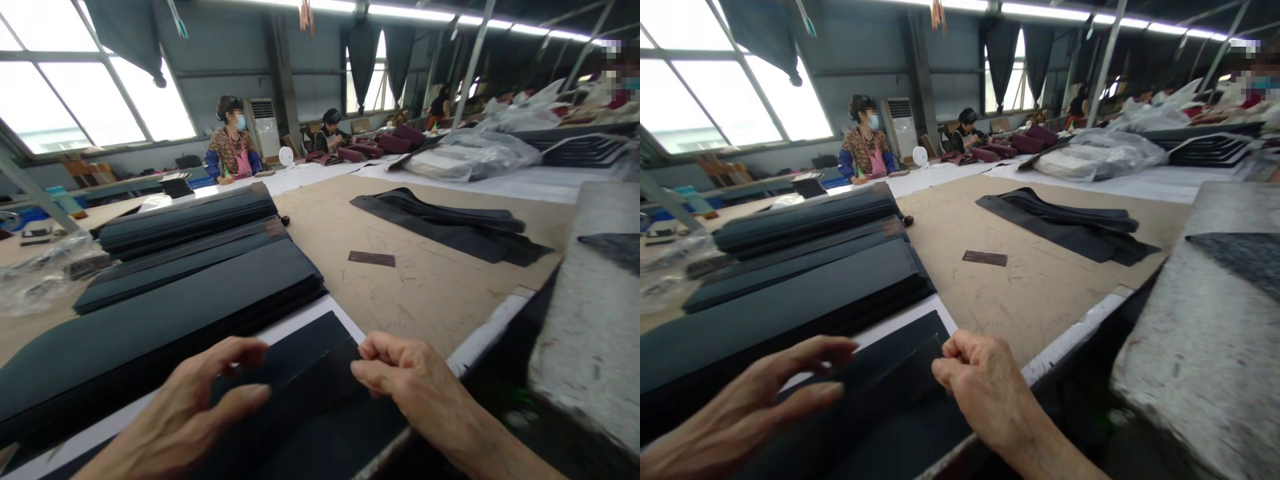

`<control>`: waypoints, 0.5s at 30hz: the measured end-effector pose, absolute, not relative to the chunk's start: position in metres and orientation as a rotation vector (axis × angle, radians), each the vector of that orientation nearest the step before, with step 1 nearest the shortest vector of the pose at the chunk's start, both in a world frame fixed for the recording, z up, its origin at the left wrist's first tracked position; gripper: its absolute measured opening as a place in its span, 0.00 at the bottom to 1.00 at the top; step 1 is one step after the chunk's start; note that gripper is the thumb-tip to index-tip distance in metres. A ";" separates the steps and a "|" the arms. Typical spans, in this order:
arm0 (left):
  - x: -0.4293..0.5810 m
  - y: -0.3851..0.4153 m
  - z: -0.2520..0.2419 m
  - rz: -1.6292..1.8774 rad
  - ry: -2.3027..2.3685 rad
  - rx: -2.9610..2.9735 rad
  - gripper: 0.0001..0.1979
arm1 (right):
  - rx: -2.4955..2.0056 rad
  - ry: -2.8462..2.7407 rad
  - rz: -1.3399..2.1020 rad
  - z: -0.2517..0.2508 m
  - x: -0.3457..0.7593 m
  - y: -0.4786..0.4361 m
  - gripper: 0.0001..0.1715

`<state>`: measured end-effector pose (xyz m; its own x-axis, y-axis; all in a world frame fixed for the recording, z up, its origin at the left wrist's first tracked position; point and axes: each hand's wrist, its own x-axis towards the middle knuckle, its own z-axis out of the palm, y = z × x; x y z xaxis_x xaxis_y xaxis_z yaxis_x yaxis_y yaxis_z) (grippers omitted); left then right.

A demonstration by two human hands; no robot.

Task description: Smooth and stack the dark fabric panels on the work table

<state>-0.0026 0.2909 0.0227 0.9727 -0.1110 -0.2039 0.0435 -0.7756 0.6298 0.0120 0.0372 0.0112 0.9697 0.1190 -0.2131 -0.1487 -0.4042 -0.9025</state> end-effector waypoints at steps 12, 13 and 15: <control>0.051 0.212 0.006 -0.607 -0.187 2.182 0.17 | -2.453 -0.394 -0.687 -0.030 -0.005 0.020 0.10; 0.053 0.212 0.006 -0.617 -0.173 2.189 0.18 | -2.484 -0.499 -0.837 -0.038 -0.010 0.017 0.09; 0.055 0.211 0.005 -0.649 -0.132 2.186 0.18 | -2.532 -0.633 -1.066 -0.049 -0.017 0.015 0.09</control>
<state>0.0554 0.2110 0.0050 0.8611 -0.3061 -0.4060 0.1235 -0.6487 0.7509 -0.0168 0.0146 -0.0495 0.6231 0.2733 0.7328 0.5132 -0.8499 -0.1194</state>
